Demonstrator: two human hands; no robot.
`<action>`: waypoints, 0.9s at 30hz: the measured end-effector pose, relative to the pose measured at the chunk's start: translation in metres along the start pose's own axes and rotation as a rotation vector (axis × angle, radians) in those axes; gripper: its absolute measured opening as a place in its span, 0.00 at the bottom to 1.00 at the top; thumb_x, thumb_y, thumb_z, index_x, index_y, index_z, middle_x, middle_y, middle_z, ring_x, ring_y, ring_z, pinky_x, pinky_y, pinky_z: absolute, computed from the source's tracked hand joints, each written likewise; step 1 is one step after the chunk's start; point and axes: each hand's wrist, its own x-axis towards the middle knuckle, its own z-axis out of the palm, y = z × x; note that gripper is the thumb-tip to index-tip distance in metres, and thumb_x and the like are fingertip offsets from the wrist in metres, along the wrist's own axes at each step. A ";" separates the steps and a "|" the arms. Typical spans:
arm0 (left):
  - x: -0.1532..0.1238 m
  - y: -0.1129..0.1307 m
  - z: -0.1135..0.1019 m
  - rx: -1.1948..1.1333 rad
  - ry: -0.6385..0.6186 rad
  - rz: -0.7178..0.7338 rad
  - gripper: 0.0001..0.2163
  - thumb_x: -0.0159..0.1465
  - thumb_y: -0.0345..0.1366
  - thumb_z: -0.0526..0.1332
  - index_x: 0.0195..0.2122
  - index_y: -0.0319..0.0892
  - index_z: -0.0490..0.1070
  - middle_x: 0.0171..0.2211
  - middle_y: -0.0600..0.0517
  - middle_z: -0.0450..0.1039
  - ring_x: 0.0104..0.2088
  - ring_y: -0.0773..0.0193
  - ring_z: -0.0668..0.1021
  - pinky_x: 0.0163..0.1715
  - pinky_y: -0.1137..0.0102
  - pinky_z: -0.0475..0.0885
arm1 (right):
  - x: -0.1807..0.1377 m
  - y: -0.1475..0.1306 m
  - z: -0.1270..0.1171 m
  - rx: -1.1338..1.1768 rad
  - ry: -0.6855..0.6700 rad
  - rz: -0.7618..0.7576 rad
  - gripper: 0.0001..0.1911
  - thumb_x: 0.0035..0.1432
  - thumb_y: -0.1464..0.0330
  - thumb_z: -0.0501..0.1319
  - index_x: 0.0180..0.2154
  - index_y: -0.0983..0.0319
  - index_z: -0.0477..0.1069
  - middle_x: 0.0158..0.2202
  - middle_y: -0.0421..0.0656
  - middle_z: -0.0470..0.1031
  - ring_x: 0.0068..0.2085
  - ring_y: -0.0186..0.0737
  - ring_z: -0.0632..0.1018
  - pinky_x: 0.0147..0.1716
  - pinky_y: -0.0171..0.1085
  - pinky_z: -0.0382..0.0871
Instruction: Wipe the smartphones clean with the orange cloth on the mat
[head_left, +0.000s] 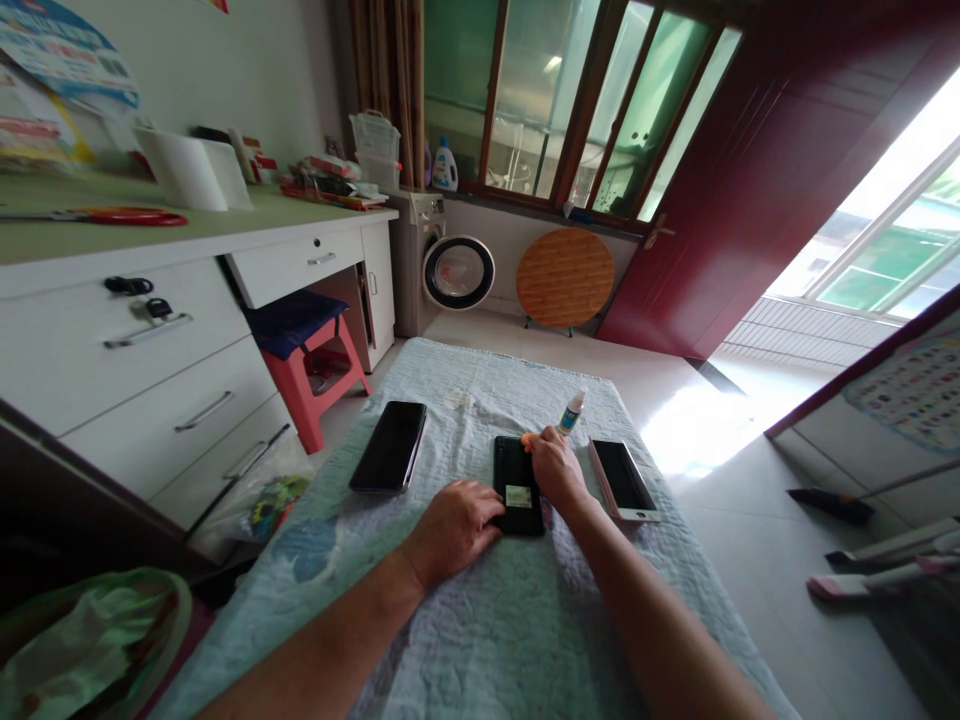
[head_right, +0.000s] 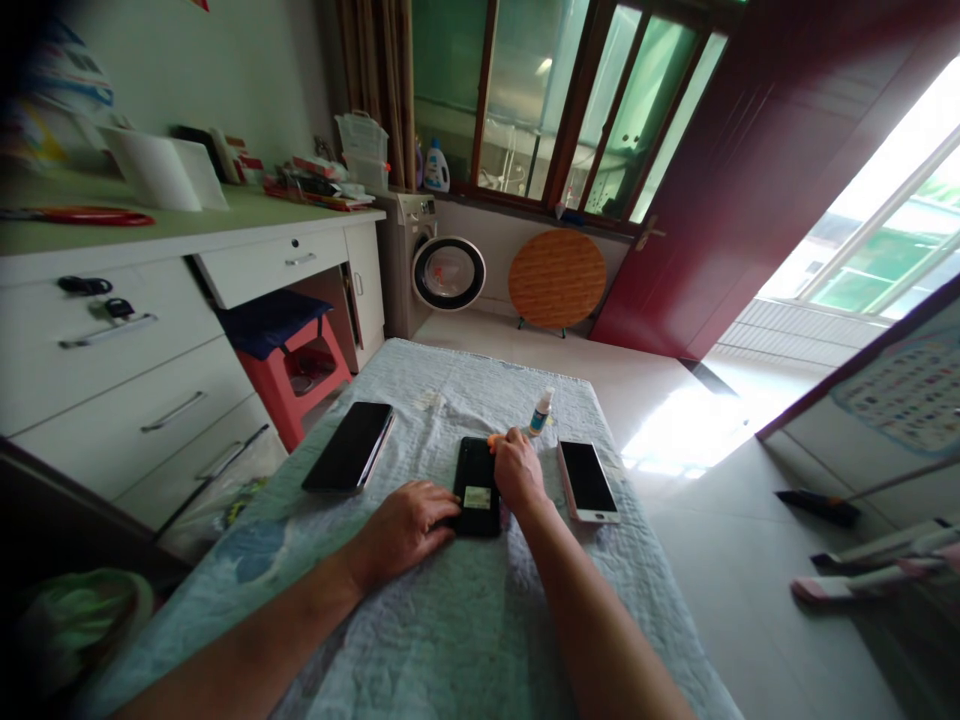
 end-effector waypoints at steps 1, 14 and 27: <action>0.000 0.000 0.000 -0.001 0.001 0.000 0.06 0.62 0.33 0.62 0.40 0.45 0.75 0.41 0.51 0.76 0.44 0.58 0.75 0.46 0.64 0.67 | -0.004 -0.001 -0.002 -0.012 -0.014 0.015 0.15 0.64 0.74 0.50 0.40 0.62 0.75 0.38 0.46 0.69 0.40 0.38 0.70 0.42 0.34 0.61; 0.000 0.002 -0.002 -0.046 0.008 -0.029 0.08 0.61 0.32 0.62 0.41 0.45 0.75 0.44 0.51 0.77 0.46 0.58 0.75 0.49 0.63 0.67 | -0.069 -0.007 -0.035 -0.003 -0.244 -0.090 0.13 0.59 0.74 0.54 0.26 0.63 0.73 0.30 0.44 0.71 0.27 0.33 0.69 0.27 0.34 0.56; 0.001 -0.001 0.003 -0.070 0.046 -0.032 0.09 0.59 0.32 0.66 0.42 0.43 0.76 0.44 0.51 0.77 0.45 0.57 0.76 0.48 0.63 0.69 | -0.079 -0.004 -0.057 0.184 -0.426 -0.239 0.11 0.55 0.75 0.57 0.24 0.62 0.76 0.26 0.41 0.72 0.29 0.32 0.71 0.31 0.31 0.59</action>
